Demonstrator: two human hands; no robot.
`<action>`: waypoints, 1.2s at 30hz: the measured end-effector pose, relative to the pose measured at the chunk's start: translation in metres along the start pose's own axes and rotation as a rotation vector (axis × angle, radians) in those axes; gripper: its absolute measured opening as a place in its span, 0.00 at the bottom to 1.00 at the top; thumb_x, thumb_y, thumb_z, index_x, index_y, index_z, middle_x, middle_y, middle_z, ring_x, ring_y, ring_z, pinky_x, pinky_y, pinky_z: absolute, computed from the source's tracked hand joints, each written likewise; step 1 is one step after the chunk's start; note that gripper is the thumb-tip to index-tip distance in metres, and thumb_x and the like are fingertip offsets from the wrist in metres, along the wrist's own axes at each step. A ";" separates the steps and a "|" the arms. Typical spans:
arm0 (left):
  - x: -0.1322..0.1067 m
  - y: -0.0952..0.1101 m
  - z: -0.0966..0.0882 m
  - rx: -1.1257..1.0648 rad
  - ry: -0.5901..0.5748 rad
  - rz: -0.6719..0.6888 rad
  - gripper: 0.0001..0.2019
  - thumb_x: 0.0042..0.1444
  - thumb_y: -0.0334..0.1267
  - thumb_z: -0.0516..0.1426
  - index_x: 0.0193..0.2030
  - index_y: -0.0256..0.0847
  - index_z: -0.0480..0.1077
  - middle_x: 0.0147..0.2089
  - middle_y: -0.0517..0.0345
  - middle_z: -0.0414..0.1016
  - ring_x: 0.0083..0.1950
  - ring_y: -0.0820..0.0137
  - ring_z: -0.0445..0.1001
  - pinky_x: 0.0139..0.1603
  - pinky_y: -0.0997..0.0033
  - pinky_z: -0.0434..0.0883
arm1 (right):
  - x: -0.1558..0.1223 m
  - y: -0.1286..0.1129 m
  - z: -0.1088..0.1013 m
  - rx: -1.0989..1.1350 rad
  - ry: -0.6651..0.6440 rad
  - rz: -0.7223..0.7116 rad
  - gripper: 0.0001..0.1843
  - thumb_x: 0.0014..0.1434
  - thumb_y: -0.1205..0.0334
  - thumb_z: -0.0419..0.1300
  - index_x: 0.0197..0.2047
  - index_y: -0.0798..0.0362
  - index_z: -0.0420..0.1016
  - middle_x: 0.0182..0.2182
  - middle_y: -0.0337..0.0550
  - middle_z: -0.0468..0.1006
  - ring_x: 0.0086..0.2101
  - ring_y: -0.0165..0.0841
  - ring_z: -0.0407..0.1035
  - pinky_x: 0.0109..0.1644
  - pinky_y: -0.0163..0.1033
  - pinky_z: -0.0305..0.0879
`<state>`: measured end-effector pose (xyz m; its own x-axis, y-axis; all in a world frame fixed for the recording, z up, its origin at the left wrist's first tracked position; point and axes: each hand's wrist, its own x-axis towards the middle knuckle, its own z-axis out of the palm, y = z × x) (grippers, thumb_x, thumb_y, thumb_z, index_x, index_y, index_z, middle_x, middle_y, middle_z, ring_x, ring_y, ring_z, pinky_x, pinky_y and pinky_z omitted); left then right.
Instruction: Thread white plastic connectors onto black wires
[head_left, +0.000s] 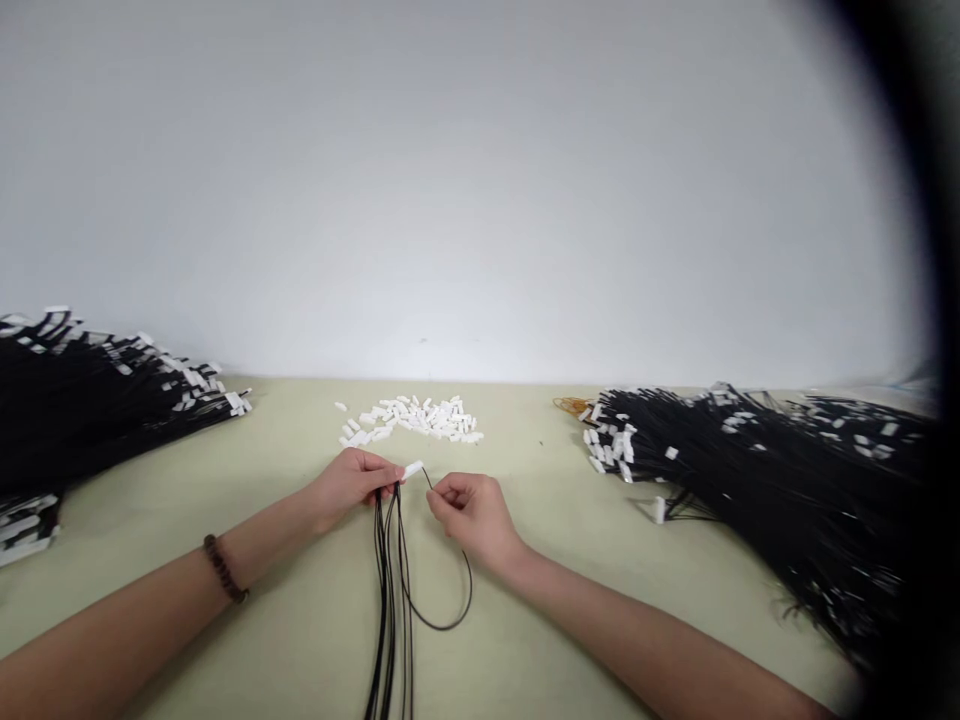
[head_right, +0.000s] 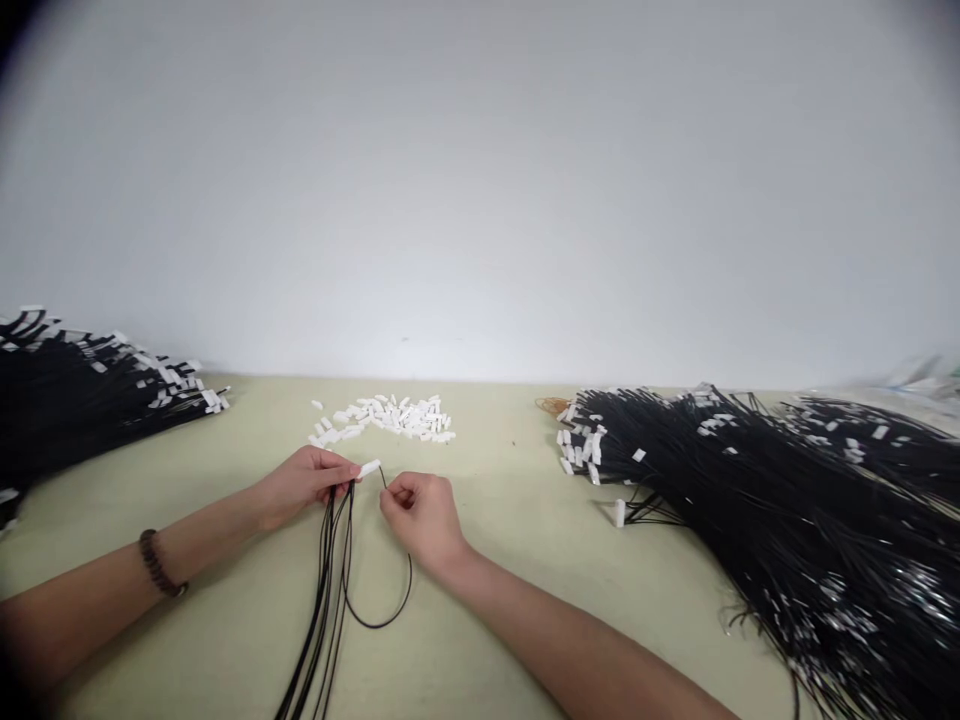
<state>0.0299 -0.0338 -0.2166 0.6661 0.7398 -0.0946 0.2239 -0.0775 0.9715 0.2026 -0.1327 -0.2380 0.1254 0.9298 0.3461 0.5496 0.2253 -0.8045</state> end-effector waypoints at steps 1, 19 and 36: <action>0.000 0.000 0.000 0.013 0.000 0.003 0.18 0.45 0.50 0.57 0.31 0.33 0.72 0.23 0.59 0.63 0.24 0.77 0.57 0.25 0.76 0.53 | 0.000 0.000 0.000 -0.010 0.006 0.001 0.10 0.51 0.62 0.52 0.23 0.56 0.68 0.19 0.37 0.67 0.21 0.24 0.59 0.23 0.28 0.52; -0.008 0.012 0.005 0.151 -0.131 0.029 0.18 0.45 0.50 0.56 0.24 0.34 0.69 0.22 0.60 0.63 0.24 0.78 0.56 0.24 0.77 0.54 | -0.005 -0.018 -0.004 -0.171 0.048 -0.375 0.07 0.49 0.76 0.49 0.24 0.56 0.58 0.37 0.43 0.68 0.41 0.31 0.61 0.45 0.36 0.58; -0.010 0.010 0.007 0.114 -0.073 0.030 0.17 0.44 0.50 0.57 0.28 0.34 0.72 0.22 0.60 0.61 0.24 0.77 0.55 0.25 0.77 0.54 | -0.003 -0.017 -0.003 -0.051 0.036 -0.323 0.05 0.51 0.72 0.51 0.24 0.56 0.61 0.37 0.43 0.66 0.38 0.29 0.62 0.42 0.35 0.59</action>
<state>0.0307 -0.0469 -0.2075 0.7227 0.6859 -0.0850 0.2793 -0.1774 0.9437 0.1954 -0.1408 -0.2236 -0.0333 0.8017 0.5968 0.6062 0.4910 -0.6257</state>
